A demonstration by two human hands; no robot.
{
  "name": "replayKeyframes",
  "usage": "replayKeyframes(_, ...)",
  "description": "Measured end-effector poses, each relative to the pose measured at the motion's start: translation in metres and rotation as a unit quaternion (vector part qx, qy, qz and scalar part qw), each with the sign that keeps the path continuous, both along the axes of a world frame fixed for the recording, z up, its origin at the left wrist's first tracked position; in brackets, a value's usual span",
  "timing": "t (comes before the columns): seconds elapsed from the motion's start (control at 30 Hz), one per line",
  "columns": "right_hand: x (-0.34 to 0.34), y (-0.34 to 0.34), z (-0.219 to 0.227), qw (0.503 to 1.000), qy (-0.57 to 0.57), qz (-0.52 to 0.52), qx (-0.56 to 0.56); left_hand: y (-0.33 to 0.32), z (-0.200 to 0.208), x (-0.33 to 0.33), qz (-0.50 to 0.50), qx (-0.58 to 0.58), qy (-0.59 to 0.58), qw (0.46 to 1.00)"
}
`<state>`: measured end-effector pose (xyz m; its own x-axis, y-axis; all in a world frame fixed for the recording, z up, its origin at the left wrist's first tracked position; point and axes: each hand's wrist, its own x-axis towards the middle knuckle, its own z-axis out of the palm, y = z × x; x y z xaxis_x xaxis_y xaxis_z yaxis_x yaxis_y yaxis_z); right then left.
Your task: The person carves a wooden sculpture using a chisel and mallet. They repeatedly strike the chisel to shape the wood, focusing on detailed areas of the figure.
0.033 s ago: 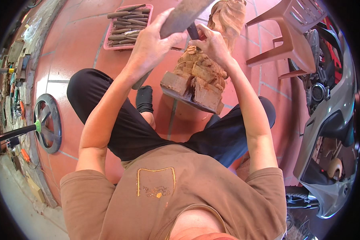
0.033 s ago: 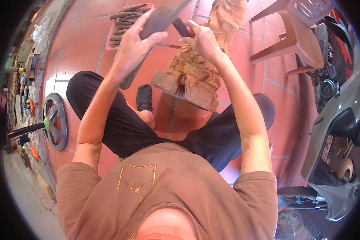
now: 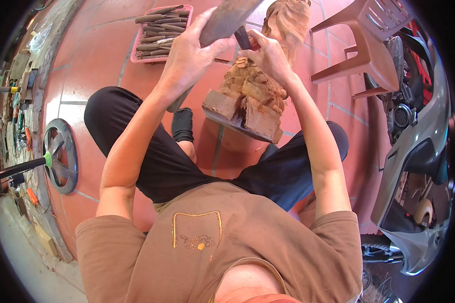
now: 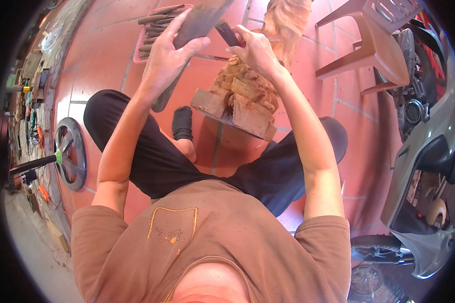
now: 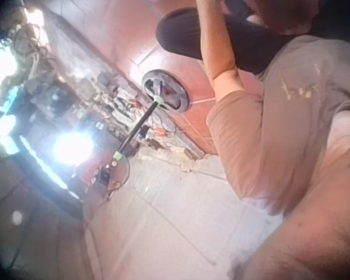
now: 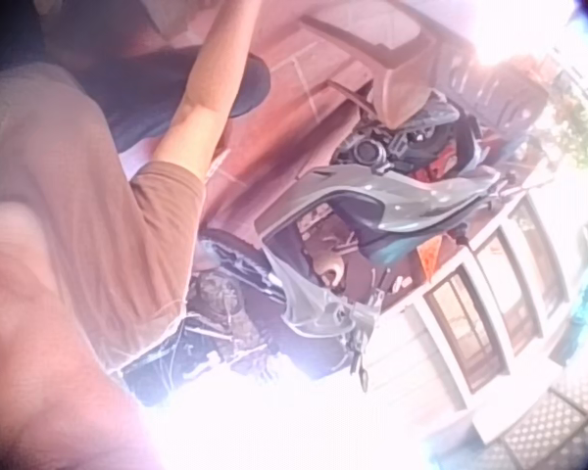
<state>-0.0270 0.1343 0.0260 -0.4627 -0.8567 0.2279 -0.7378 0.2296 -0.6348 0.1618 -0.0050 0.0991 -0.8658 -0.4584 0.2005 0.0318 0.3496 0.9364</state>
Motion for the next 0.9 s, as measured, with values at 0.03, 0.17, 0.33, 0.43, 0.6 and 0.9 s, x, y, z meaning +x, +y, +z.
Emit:
replayKeyframes(0.03, 0.0, -0.001, 0.002, 1.0, 0.005, 0.004, -0.002, 0.0, 0.0, 0.0, 0.012, -0.008, 0.006, 1.0)
replayKeyframes(0.17, -0.008, -0.005, -0.002, 1.0, 0.019, 0.012, -0.021, 0.0, -0.019, 0.005, 0.03, -0.107, -0.019, 0.994)
replayKeyframes(0.33, -0.009, -0.007, 0.0, 1.0, 0.012, 0.01, -0.007, 0.012, -0.029, 0.024, 0.056, 0.098, 0.009, 0.994)
replayKeyframes(0.43, -0.006, -0.005, -0.002, 0.999, 0.034, 0.01, -0.012, 0.012, -0.022, 0.024, 0.08, 0.058, 0.003, 0.995)
replayKeyframes(0.6, -0.008, -0.004, -0.006, 1.0, 0.023, 0.005, 0.011, 0.005, -0.037, 0.028, 0.022, 0.048, -0.002, 0.999)
replayKeyframes(0.9, -0.021, 0.005, 0.002, 0.992, 0.003, -0.098, -0.074, 0.007, -0.012, 0.029, 0.07, 0.153, 0.02, 0.985)
